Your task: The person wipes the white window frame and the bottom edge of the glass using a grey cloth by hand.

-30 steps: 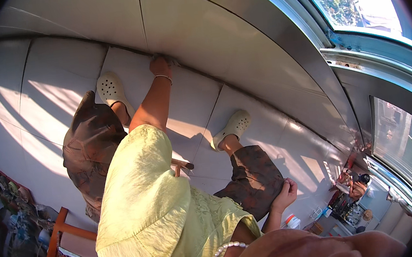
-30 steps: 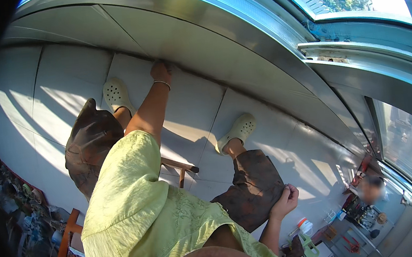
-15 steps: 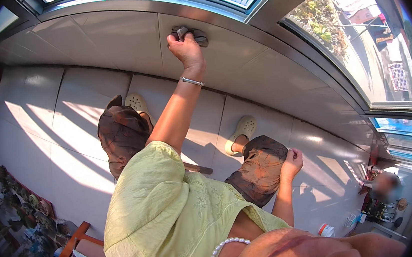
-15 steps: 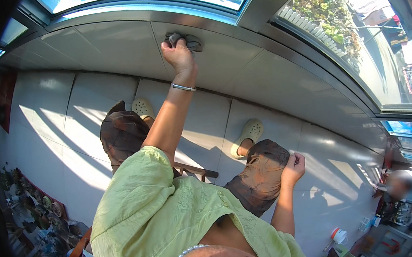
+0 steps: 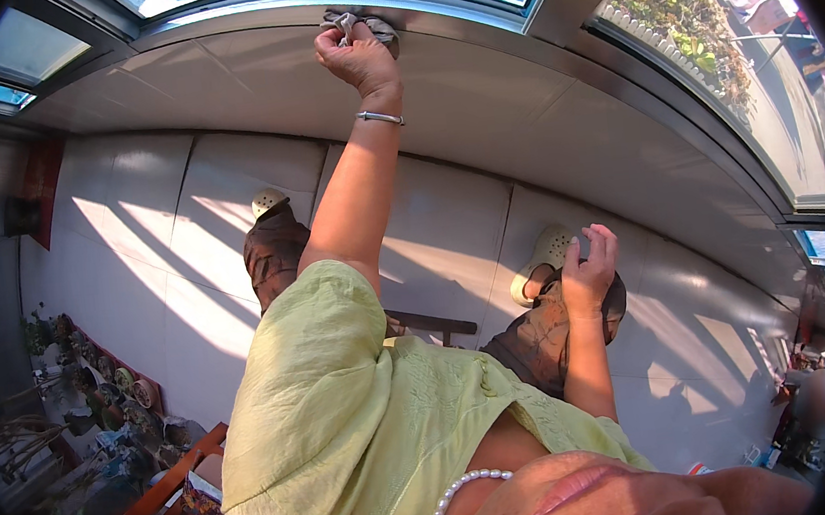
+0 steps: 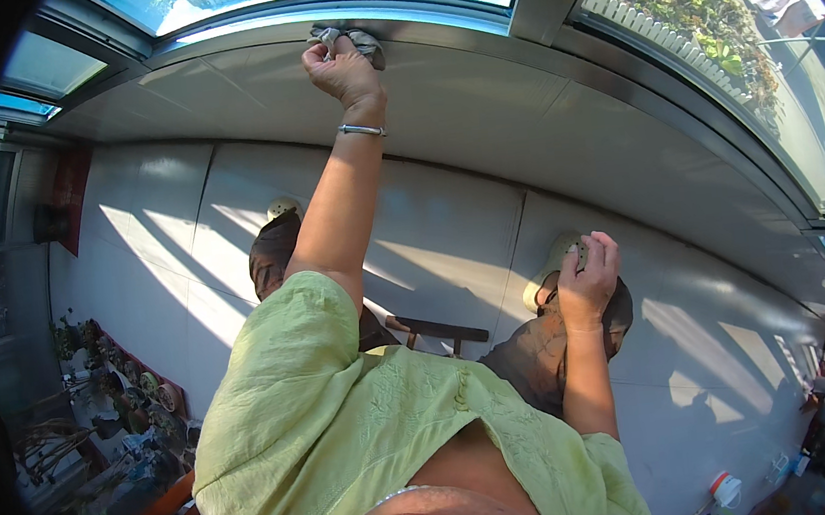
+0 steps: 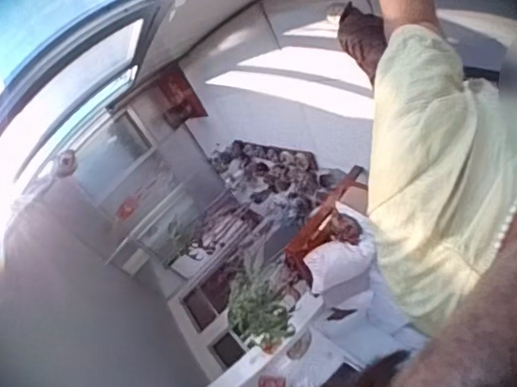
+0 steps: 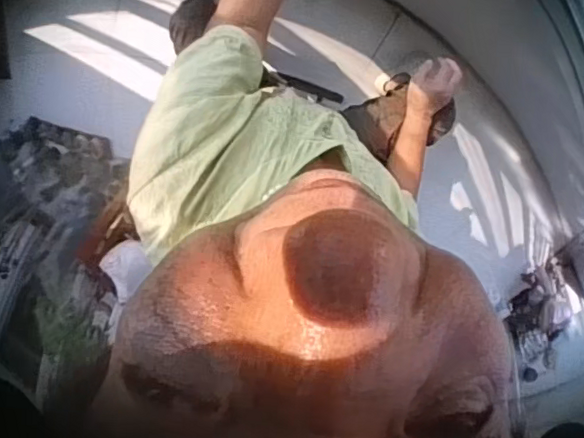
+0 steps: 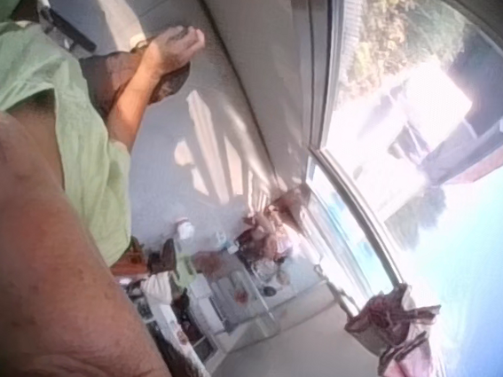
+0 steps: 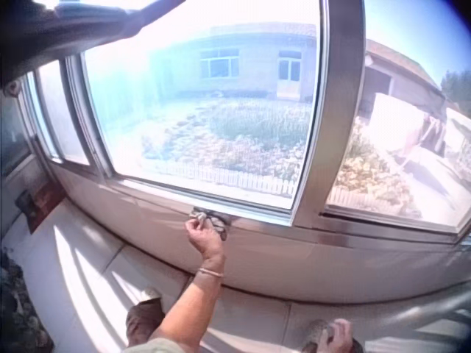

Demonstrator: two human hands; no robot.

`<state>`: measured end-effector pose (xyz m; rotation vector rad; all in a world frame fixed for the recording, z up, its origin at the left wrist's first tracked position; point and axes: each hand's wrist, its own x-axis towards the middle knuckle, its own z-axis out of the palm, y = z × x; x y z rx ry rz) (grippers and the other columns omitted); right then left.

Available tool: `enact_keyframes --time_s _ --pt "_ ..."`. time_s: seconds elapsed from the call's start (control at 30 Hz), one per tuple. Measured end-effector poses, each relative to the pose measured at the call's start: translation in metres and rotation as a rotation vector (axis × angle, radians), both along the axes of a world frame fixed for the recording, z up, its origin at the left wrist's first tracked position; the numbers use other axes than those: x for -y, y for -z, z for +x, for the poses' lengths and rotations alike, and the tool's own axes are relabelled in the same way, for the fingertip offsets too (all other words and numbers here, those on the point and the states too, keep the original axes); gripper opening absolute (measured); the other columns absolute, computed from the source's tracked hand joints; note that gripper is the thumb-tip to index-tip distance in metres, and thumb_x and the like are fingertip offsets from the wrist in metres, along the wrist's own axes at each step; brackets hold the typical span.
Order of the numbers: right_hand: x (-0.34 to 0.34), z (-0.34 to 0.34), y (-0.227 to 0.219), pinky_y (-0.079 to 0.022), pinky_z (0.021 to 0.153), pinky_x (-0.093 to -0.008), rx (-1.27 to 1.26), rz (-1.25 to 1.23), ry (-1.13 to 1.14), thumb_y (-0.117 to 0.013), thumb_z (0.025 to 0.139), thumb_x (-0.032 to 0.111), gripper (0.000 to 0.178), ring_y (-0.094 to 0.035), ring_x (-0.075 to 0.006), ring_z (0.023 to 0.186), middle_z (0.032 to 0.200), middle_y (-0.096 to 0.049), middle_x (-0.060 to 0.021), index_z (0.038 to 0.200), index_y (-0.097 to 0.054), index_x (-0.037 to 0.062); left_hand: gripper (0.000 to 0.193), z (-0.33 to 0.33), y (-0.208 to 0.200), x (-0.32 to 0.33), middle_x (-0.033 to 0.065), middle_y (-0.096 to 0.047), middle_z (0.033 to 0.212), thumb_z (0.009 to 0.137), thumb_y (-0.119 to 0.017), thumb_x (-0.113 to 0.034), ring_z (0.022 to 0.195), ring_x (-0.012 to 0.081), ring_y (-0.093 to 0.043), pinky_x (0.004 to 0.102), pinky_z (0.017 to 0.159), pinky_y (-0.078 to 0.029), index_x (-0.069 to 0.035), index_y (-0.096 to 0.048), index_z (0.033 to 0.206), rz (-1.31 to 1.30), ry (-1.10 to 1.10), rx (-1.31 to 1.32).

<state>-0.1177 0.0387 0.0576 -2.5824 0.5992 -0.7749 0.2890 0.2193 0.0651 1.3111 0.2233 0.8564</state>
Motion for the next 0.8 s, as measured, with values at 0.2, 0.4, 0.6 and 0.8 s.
enact_keyframes --time_s 0.2,0.4,0.6,0.8 --pt "-0.009 0.044 0.032 -0.049 0.073 -0.0309 -0.044 0.363 0.012 -0.064 0.082 -0.003 0.017 -0.059 -0.0221 0.082 0.11 -0.061 -0.0124 0.099 -0.062 0.0003 0.016 0.04 -0.008 -0.083 0.0031 -0.058 0.091 0.09 -0.063 0.001 0.077 0.0115 -0.055 0.026 0.065 -0.05 -0.002 -0.048 0.096 -0.201 0.132 0.098" --pt "-0.019 0.08 0.049 -0.049 0.071 -0.0273 -0.119 0.524 0.06 -0.063 0.086 0.0 0.014 -0.059 -0.0166 0.083 0.108 -0.061 -0.0093 0.1 -0.062 -0.0004 0.011 0.121 -0.02 -0.21 0.0041 -0.061 0.089 0.09 -0.062 -0.003 0.069 0.0125 -0.056 0.0286 0.059 -0.05 -0.002 -0.053 0.097 -0.222 -0.003 0.065" --pt "-0.053 0.103 0.071 -0.05 0.073 -0.0283 -0.112 0.569 0.127 -0.061 0.086 0.0 0.013 -0.06 -0.0171 0.084 0.104 -0.061 -0.0095 0.099 -0.062 -0.0009 0.011 0.167 -0.022 -0.272 0.0091 -0.063 0.094 0.093 -0.058 -0.005 0.07 0.0176 -0.061 0.0311 0.053 -0.05 -0.002 -0.054 0.103 -0.17 -0.061 0.043" --pt "-0.125 0.102 0.123 -0.051 0.074 -0.035 -0.139 0.515 0.271 -0.063 0.081 0.001 0.017 -0.062 -0.0244 0.083 0.097 -0.06 -0.0124 0.098 -0.063 -0.0012 0.015 0.145 0.007 -0.236 0.009 -0.053 0.102 0.091 -0.057 -0.001 0.085 0.0145 -0.052 0.0279 0.074 -0.047 0.001 -0.048 0.103 0.058 -0.066 0.067"
